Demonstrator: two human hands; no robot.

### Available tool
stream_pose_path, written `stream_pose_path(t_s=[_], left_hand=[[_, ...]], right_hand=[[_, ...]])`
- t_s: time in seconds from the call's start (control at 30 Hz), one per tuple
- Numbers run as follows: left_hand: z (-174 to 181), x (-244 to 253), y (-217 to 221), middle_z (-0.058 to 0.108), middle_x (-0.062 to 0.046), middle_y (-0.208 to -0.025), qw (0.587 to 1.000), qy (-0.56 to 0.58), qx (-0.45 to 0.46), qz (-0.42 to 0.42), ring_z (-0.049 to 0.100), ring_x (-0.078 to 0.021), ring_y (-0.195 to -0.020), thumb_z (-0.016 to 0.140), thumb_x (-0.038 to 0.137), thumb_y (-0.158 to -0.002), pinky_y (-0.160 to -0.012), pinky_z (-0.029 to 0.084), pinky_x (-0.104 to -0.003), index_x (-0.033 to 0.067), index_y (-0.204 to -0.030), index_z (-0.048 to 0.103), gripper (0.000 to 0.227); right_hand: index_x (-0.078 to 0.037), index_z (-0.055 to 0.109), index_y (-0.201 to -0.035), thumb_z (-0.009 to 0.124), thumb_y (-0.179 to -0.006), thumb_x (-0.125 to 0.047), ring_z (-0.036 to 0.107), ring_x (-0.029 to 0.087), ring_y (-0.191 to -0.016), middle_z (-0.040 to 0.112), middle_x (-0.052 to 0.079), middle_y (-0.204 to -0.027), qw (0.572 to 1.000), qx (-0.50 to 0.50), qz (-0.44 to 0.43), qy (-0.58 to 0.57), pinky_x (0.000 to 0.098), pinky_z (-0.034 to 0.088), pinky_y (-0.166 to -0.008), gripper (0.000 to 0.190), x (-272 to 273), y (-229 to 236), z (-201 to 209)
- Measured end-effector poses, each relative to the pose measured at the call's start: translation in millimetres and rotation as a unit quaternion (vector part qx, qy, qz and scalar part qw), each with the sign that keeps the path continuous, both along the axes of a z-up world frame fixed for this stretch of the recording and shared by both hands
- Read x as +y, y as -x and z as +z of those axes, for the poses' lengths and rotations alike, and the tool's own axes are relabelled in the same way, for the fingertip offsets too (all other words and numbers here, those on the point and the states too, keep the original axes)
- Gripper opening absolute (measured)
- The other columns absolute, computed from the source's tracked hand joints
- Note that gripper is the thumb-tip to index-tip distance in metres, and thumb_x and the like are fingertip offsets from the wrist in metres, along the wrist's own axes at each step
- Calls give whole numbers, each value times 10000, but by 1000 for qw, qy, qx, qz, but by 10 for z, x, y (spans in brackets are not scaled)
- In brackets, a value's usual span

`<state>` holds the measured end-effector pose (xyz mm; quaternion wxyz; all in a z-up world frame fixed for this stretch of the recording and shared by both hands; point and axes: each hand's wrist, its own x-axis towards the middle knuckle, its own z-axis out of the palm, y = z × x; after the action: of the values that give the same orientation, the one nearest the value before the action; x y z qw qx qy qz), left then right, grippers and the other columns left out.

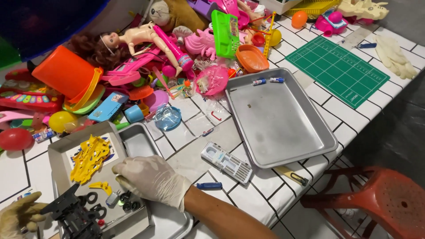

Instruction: The person assembles a toy vehicle by hand, picking up various plastic parts from a metal tray and connecting them. They handle a black chassis, yellow body pieces, and small wheels, fitting them together on a cluttered table.

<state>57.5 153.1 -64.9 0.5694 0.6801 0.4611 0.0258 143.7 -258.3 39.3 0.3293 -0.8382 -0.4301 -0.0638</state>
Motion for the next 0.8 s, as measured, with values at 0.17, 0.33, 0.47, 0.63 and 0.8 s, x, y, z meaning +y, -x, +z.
stream_pose_path(t_s=[0.17,0.33,0.47,0.63,0.8], left_hand=[[-25,35,-129,396,-98,-868,991,96,90,-5,360,-176,-645,383,418,-1180,-630,386,-343,145,-1238,503,304],[276,-468,-87,579,-290,-1230,997,-4,75,3,378,-203,-687,206,-17,-1109,-541,297,-272,85,-1490,509,498],[-16,-176,-10,613,-249,-1157,996,28,79,29,356,-166,-529,275,173,-1172,-423,313,-275,108,-1403,584,392],[-317,27,366,633,-315,-1043,982,-32,-127,-138,431,-212,-498,276,61,-1196,-414,392,-279,-48,-1453,573,408],[-360,-44,329,662,-394,-1055,984,-77,-85,-135,473,-272,-507,306,60,-1199,-402,359,-299,-85,-1410,590,383]], right_hand=[[-129,607,-983,527,-1017,-257,694,309,-886,652,82,-904,994,78,29,67,513,566,-651,154,-24,-48,35],[-87,623,-1014,515,-1025,-249,663,341,-778,634,112,-865,996,56,40,53,522,509,-555,195,1,-59,-71],[-96,632,-959,577,-1004,-239,681,346,-770,640,101,-836,1000,4,20,7,526,515,-542,160,37,-17,-182],[-94,572,-862,556,-1021,-163,625,330,-667,554,82,-728,998,-28,1,-57,505,426,-457,174,27,4,-165],[-84,597,-945,600,-1004,-114,571,276,-606,519,71,-719,989,-84,-52,-112,447,466,-452,66,-19,-45,-138]])
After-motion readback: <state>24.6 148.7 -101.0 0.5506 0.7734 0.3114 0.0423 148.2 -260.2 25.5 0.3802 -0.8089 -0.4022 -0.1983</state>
